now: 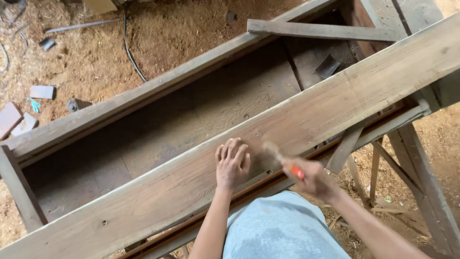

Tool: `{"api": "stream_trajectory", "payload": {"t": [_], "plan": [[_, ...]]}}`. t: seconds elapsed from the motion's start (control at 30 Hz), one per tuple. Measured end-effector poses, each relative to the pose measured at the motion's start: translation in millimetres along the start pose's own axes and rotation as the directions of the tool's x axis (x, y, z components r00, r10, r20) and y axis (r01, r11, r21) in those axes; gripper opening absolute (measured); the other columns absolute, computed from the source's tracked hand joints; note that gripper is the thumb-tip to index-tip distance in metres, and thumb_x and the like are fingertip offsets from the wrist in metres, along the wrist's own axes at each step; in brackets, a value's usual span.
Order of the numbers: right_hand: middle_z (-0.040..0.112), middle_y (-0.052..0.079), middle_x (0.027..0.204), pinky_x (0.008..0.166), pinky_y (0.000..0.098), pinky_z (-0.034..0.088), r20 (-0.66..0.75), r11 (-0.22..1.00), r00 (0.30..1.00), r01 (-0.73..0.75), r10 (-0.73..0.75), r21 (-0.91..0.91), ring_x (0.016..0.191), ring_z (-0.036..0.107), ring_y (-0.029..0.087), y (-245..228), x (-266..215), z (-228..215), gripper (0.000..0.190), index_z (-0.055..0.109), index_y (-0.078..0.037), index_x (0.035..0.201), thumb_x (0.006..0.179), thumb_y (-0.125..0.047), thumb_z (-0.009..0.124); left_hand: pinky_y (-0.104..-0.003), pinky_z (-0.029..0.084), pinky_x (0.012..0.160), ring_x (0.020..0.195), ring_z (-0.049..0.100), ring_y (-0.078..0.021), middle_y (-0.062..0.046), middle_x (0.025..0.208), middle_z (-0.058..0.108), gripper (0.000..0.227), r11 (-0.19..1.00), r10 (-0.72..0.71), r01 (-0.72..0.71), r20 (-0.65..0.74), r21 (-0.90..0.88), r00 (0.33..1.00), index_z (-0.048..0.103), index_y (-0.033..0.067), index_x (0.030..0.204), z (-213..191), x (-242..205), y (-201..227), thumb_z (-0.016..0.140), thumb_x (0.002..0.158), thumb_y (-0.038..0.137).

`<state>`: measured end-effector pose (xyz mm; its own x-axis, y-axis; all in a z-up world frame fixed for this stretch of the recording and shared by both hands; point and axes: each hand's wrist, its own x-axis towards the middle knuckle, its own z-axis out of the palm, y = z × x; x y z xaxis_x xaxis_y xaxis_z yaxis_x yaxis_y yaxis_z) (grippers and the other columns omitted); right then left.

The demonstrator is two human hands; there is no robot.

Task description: The person cleans a long wooden board by hand using a brush to sweep away sawdust while the board rests on a wooden frame.

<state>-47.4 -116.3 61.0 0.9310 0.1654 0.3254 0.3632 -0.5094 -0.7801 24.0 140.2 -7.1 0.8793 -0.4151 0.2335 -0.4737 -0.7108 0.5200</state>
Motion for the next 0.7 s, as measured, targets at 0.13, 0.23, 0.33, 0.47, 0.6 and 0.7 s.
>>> {"api": "stream_trajectory", "payload": {"t": [0.13, 0.23, 0.33, 0.47, 0.6, 0.7], "plan": [[0.066, 0.014, 0.065, 0.028, 0.0200, 0.036, -0.126, 0.887, 0.917, -0.398, 0.378, -0.235, 0.037, 0.053, 0.007, -1, -12, -14, 0.038, 0.067, -0.004, 0.089, 0.109, -0.027, 0.044, -0.048, 0.024, 0.118, 0.137, 0.044, -0.0240, -0.005, 0.142, 0.053, 0.033, 0.998, 0.057, -0.058, 0.055, 0.009, 0.997, 0.067, 0.0165, 0.120, 0, -4, -1, 0.066, 0.090, 0.030], [0.072, 0.015, 0.074, 0.022, 0.0247, 0.031, -0.216, 0.764, 0.868, -0.496, 0.446, -0.413, 0.030, 0.048, 0.013, 4, -22, -17, 0.040, 0.069, -0.005, 0.083, 0.101, -0.030, 0.043, -0.047, 0.023, 0.120, 0.138, 0.044, -0.0230, -0.004, 0.144, 0.053, 0.032, 1.000, 0.011, -0.011, 0.090, 0.005, 0.996, 0.067, 0.0187, 0.121, -2, -11, 0, 0.066, 0.091, 0.031], [0.074, 0.010, 0.074, 0.026, 0.0205, 0.036, -0.032, 0.946, 0.973, -0.231, 0.229, -0.226, 0.036, 0.052, 0.008, 11, -21, -17, 0.044, 0.069, 0.000, 0.099, 0.108, -0.036, 0.046, -0.046, 0.023, 0.119, 0.137, 0.044, -0.0227, -0.003, 0.141, 0.053, 0.031, 1.000, -0.016, 0.016, 0.097, -0.004, 0.995, 0.067, 0.0198, 0.119, -4, 0, -1, 0.067, 0.090, 0.032], [0.070, 0.015, 0.084, 0.034, 0.0117, 0.044, -0.209, 0.941, 0.978, -0.079, 0.009, -0.329, 0.056, 0.061, 0.008, 9, -35, -17, 0.042, 0.066, 0.000, 0.116, 0.121, -0.031, 0.039, -0.047, 0.023, 0.119, 0.136, 0.044, -0.0242, -0.004, 0.140, 0.053, 0.031, 1.000, -0.009, 0.010, 0.100, -0.004, 0.995, 0.067, 0.0196, 0.118, -4, -1, 2, 0.068, 0.089, 0.030], [0.058, 0.010, 0.049, 0.019, 0.0234, 0.030, -0.259, 0.762, 0.778, -0.622, 0.573, -0.180, 0.029, 0.046, 0.010, 12, -45, -18, 0.041, 0.069, 0.001, 0.106, 0.107, -0.033, 0.046, -0.046, 0.025, 0.118, 0.136, 0.045, -0.0233, -0.001, 0.139, 0.054, 0.028, 0.999, -0.040, 0.042, 0.093, -0.015, 0.995, 0.067, 0.0204, 0.116, -8, -2, 1, 0.068, 0.090, 0.029], [0.059, 0.004, 0.050, 0.017, 0.0208, 0.031, -0.134, 0.899, 0.908, -0.414, 0.398, -0.139, 0.029, 0.047, 0.006, 14, -61, -19, 0.038, 0.071, -0.003, 0.103, 0.104, -0.033, 0.048, -0.047, 0.026, 0.118, 0.135, 0.046, -0.0238, -0.003, 0.138, 0.055, 0.029, 0.999, -0.034, 0.037, 0.097, -0.023, 0.995, 0.067, 0.0199, 0.115, -7, 0, 4, 0.069, 0.087, 0.029]]}}
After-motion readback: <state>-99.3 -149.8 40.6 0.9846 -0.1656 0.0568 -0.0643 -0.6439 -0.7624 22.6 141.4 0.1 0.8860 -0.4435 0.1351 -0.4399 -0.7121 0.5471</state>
